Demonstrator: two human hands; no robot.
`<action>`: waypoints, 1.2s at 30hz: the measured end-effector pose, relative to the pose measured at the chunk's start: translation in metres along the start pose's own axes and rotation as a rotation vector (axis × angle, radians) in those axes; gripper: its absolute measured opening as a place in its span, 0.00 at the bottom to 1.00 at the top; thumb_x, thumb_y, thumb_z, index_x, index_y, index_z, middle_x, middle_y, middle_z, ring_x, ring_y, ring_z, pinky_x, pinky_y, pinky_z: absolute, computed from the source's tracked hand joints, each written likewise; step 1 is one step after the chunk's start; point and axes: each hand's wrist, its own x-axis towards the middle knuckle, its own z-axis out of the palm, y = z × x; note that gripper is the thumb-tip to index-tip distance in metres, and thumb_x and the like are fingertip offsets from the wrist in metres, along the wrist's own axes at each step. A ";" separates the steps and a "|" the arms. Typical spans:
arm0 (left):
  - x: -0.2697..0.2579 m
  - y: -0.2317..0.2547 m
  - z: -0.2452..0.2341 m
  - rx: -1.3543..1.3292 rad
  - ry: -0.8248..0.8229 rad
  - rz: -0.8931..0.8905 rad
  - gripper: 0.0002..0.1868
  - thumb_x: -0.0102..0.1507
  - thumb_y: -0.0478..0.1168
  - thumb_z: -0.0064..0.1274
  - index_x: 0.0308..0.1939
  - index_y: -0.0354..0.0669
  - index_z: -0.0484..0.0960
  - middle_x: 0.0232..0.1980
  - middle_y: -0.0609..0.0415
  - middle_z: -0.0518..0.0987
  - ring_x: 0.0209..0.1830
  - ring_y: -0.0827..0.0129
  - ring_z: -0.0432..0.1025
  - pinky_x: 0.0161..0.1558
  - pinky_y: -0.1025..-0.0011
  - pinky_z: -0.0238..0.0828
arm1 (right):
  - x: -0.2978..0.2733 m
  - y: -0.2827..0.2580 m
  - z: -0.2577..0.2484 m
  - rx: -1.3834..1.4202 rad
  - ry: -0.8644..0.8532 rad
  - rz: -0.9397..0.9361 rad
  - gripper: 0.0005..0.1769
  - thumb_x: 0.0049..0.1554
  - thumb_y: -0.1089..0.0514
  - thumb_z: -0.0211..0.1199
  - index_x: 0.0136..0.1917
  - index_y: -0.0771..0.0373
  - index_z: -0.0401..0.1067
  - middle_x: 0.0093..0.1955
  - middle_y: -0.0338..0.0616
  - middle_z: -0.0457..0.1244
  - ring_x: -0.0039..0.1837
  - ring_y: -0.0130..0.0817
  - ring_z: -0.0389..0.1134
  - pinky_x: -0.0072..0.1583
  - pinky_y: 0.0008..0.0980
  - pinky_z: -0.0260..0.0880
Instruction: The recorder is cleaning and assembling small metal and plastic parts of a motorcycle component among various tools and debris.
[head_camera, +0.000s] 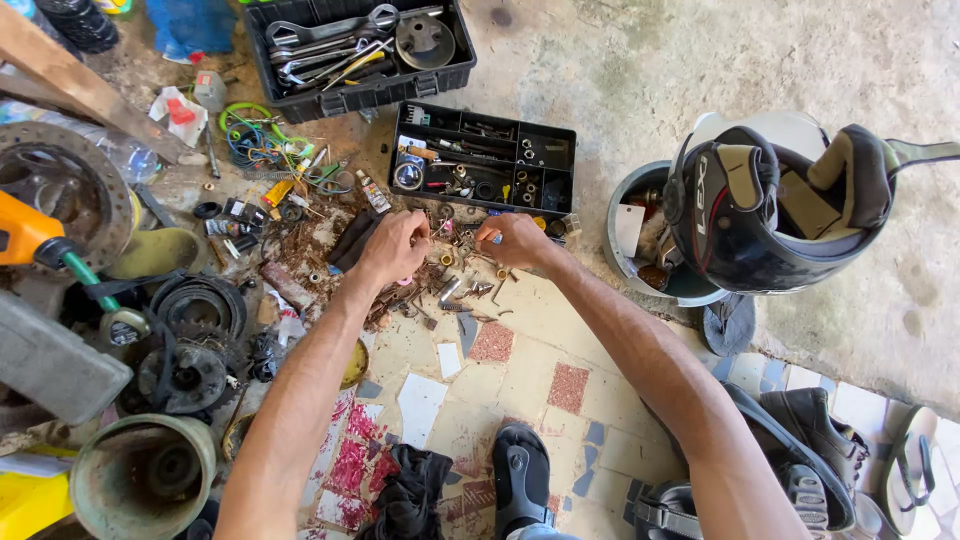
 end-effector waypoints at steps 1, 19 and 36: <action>0.000 0.002 -0.005 0.001 0.006 -0.002 0.04 0.64 0.34 0.56 0.41 0.41 0.77 0.40 0.51 0.79 0.43 0.62 0.73 0.51 0.60 0.72 | 0.001 -0.001 -0.001 -0.003 -0.001 -0.006 0.14 0.58 0.56 0.65 0.56 0.57 0.80 0.56 0.44 0.74 0.57 0.35 0.75 0.60 0.37 0.76; -0.028 0.097 -0.157 -0.449 0.145 0.086 0.09 0.64 0.37 0.61 0.46 0.36 0.83 0.39 0.55 0.85 0.36 0.76 0.79 0.39 0.74 0.78 | -0.008 -0.141 -0.080 0.446 0.250 -0.292 0.14 0.63 0.57 0.62 0.59 0.65 0.78 0.49 0.39 0.73 0.48 0.24 0.72 0.51 0.25 0.76; -0.055 0.134 -0.216 -1.057 -0.066 -0.009 0.10 0.71 0.38 0.49 0.51 0.35 0.79 0.35 0.56 0.79 0.32 0.76 0.75 0.33 0.76 0.78 | -0.033 -0.163 -0.122 0.762 0.093 -0.368 0.15 0.67 0.52 0.59 0.60 0.65 0.76 0.38 0.33 0.66 0.40 0.19 0.64 0.44 0.21 0.64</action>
